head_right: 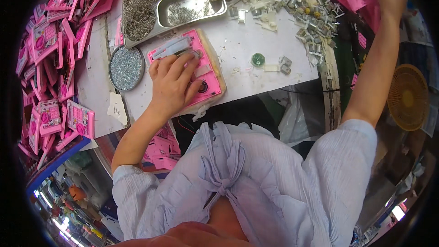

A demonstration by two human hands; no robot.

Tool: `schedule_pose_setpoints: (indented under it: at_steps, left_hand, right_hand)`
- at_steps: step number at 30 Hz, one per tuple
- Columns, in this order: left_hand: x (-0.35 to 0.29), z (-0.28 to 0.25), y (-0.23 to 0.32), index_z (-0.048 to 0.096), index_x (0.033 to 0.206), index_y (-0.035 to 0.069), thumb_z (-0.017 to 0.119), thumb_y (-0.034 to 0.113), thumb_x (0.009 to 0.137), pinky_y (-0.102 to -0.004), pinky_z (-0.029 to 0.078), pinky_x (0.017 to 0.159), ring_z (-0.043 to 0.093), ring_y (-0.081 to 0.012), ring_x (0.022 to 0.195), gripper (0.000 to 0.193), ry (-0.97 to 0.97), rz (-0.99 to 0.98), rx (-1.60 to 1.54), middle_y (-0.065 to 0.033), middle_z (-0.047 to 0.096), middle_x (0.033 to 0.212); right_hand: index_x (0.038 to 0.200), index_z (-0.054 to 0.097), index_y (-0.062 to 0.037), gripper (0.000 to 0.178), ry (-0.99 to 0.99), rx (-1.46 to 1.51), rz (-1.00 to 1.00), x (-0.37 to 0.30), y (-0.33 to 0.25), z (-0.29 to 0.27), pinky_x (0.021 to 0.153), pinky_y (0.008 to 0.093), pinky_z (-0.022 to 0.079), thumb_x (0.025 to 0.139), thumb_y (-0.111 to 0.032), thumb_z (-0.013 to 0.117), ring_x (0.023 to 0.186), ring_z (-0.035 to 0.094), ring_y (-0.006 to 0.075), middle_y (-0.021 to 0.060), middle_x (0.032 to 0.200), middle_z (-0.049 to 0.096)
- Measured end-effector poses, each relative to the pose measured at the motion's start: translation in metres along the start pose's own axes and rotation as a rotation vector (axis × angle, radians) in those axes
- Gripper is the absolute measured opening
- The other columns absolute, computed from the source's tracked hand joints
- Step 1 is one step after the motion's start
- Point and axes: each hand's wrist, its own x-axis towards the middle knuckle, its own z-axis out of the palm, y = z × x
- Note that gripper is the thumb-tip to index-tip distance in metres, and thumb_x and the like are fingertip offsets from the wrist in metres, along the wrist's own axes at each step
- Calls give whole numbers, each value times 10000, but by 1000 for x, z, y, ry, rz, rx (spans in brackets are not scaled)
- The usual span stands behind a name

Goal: Assembling electronic components and soldering wires inside a pink plastic toy housing at a factory workbench.

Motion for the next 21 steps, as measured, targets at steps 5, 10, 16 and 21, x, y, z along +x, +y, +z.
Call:
schedule_pose_setpoints:
  at_steps: [5,10,16,21]
  left_hand:
    - [-4,2,3,670,1234,84,738,371,825,-474,302,1047,529,-264,1189,505,-48,8,-7,-41,614,1352]
    - [4,-11,-3,670,1221,73,730,356,831,-480,330,1031,554,-288,1142,486,-84,22,-114,-65,620,1345]
    - [16,-36,-44,634,1292,69,650,314,954,-321,475,822,604,-195,950,418,224,-358,-657,-114,623,1333]
    - [38,-66,-22,564,1310,55,604,266,1023,-226,473,656,588,-89,795,358,219,-511,-1771,-37,661,1089]
  right_hand:
    - [1035,709,6,161,67,737,165,-112,-89,-33,743,278,564,906,-79,754,849,663,123,24,954,700]
    - [1093,664,54,182,-43,1196,176,-171,-131,-55,737,358,610,912,34,658,883,700,220,134,1019,698]
    - [1154,653,29,279,-241,1622,115,-202,-209,-24,721,437,633,886,84,596,900,718,273,165,1063,705]
    - [1138,660,25,304,-333,1956,174,-231,-306,36,779,463,631,849,84,585,916,735,314,191,1041,708]
